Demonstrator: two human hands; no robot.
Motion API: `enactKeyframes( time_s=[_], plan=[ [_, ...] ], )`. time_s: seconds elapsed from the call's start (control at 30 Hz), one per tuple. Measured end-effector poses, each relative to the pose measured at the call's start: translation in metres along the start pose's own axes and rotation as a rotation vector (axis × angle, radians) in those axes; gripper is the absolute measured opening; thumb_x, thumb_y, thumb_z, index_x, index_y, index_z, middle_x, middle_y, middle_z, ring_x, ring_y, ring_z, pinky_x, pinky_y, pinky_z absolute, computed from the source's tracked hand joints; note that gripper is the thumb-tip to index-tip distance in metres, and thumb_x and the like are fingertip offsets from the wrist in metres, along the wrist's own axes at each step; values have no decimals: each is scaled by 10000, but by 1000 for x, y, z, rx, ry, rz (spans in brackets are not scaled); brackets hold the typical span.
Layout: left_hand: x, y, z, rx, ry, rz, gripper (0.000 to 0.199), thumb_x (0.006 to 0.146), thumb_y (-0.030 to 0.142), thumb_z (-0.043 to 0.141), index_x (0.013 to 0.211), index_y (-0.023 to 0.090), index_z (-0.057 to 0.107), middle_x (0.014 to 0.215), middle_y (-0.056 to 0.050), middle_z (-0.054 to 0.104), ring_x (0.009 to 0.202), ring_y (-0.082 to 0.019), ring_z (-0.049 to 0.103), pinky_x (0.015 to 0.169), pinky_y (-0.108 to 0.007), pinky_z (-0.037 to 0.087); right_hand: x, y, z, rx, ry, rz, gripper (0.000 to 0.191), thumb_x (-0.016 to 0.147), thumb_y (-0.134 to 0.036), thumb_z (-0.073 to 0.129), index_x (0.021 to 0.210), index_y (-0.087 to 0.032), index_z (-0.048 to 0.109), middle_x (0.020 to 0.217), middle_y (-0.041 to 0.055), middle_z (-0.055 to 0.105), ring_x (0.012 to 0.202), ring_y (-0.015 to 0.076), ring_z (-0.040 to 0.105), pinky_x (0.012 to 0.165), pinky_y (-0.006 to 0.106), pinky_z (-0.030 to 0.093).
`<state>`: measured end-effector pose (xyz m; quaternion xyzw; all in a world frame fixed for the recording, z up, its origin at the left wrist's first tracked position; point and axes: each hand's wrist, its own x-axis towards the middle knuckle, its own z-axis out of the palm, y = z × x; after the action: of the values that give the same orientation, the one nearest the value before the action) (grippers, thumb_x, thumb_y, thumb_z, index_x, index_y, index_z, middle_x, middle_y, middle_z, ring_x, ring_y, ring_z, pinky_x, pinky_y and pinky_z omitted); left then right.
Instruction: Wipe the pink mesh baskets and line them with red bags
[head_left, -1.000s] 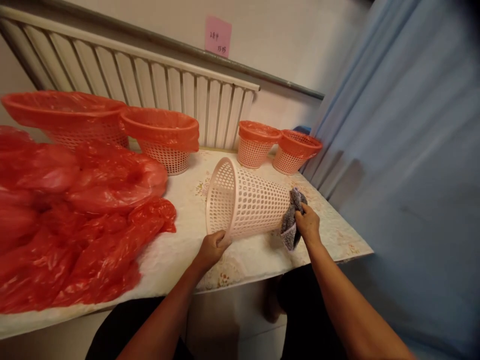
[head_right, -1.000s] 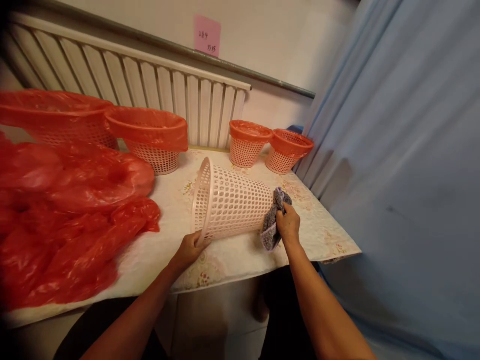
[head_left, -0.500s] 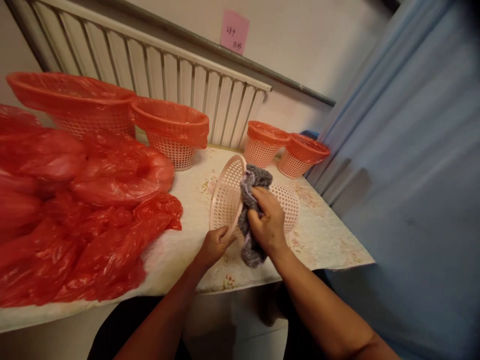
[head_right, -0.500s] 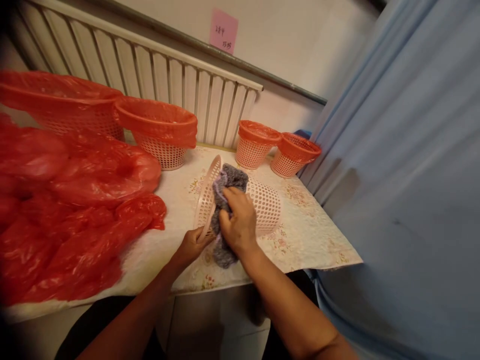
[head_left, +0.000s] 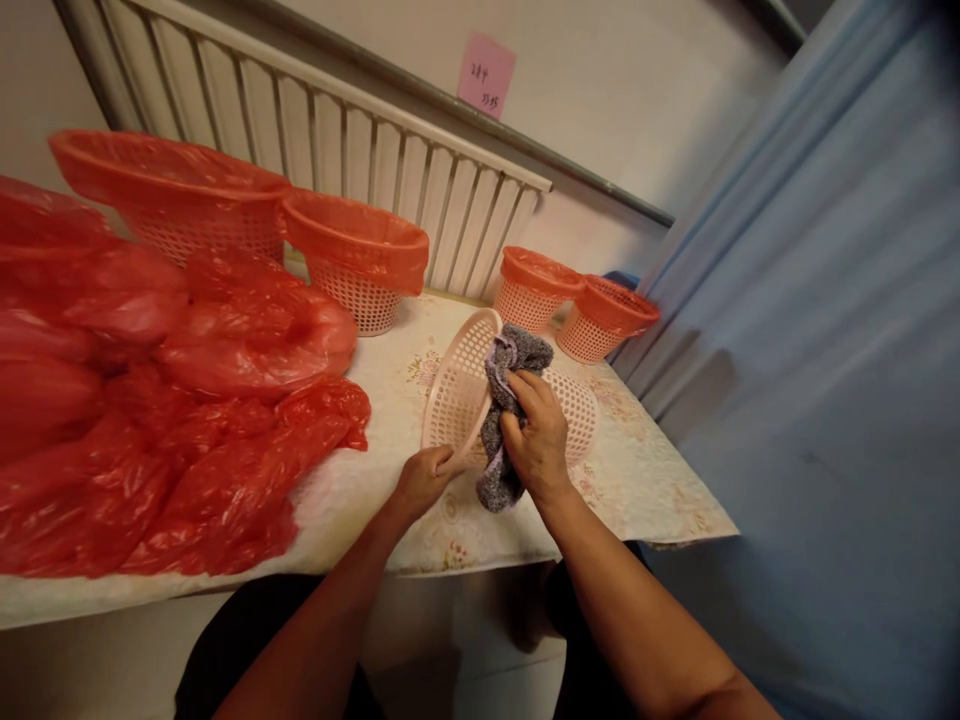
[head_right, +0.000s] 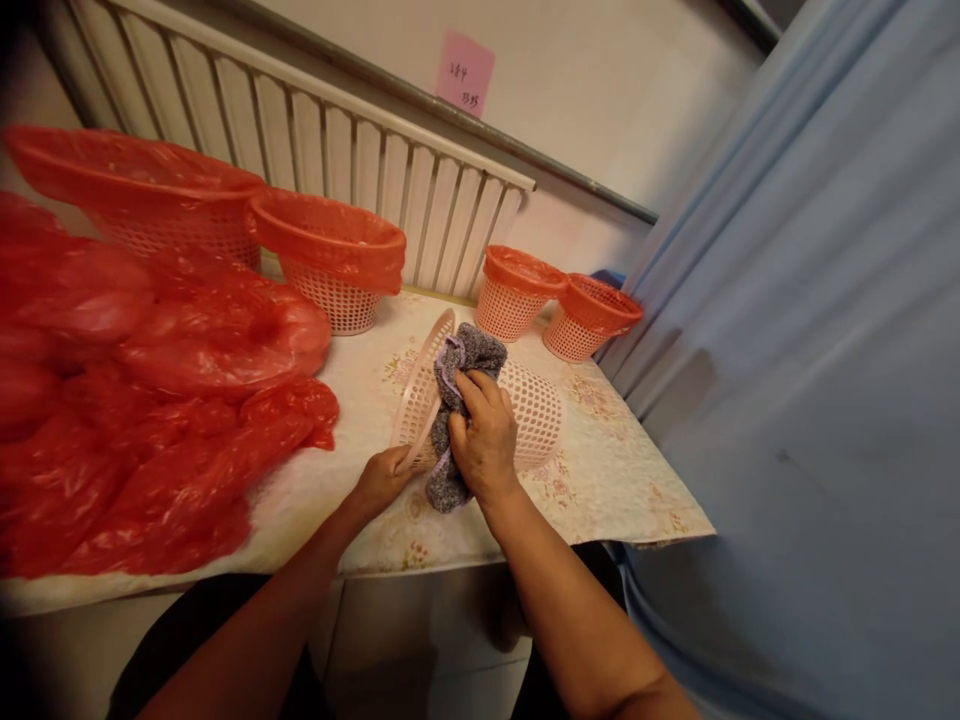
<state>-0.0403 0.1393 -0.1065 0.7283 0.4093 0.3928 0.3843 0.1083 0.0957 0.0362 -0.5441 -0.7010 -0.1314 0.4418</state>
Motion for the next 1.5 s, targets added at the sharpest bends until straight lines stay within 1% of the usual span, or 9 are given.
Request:
enactKeyframes(
  time_s=[0.2,0.4,0.53,0.67,0.87,1.03,1.2,1.3,1.5],
  plan=[
    [-5,1,8,33,5,66,332,796,449,579,618,171,540,614,33,494,604,-125,449,590,-235,332,1,19,-7,-69,-4,34,519,734,-83,457,1200,-252,612,1223,42,584,1127,221,519,1002,401,417],
    [-7,6,12,-81,45,31,352,776,456,597,585,173,513,593,38,464,605,-121,431,583,-228,339,-16,82,-33,-201,-36,123,469,716,-117,451,1134,-203,647,1173,69,621,1094,227,546,990,416,420],
    [-7,9,13,-143,30,18,334,752,461,616,600,173,542,595,34,477,620,-129,435,601,-231,363,-34,134,-57,-268,-13,327,454,714,-167,430,1101,-182,668,1099,75,666,1036,235,581,957,404,439],
    [-8,11,12,-117,25,57,333,747,431,624,569,171,514,590,38,448,606,-124,419,586,-235,335,-41,156,-68,-326,-41,534,461,713,-216,444,1106,-183,682,1040,78,698,967,248,618,903,382,461],
    [-11,11,7,-141,29,62,344,762,456,615,604,157,549,595,39,459,595,-117,418,572,-228,330,-18,120,-56,-292,-44,464,477,702,-212,440,1113,-191,680,1080,80,694,1002,255,615,909,384,453],
    [-12,13,4,-162,37,60,323,755,441,637,626,148,589,593,29,501,602,-125,445,584,-230,365,9,58,-40,-32,-77,221,454,678,-154,446,1064,-182,683,1075,56,688,1021,219,608,950,361,445],
    [-14,13,0,-130,29,65,319,782,443,623,684,140,619,620,23,536,616,-129,475,592,-231,375,9,1,-22,105,-88,-24,468,715,-110,451,1132,-213,638,1179,43,634,1106,201,563,1006,371,417],
    [-15,9,0,-86,26,69,321,811,450,597,739,138,632,657,16,561,636,-135,503,596,-232,382,2,-8,-15,51,-41,-60,468,742,-106,460,1167,-219,621,1208,50,609,1125,209,542,1013,387,407],
    [-9,-1,-1,78,80,91,261,796,412,638,857,160,668,821,-35,654,799,-190,572,754,-291,430,9,4,-10,30,-40,-11,477,728,-84,459,1146,-233,633,1192,34,613,1099,208,542,994,382,415]
  ],
)
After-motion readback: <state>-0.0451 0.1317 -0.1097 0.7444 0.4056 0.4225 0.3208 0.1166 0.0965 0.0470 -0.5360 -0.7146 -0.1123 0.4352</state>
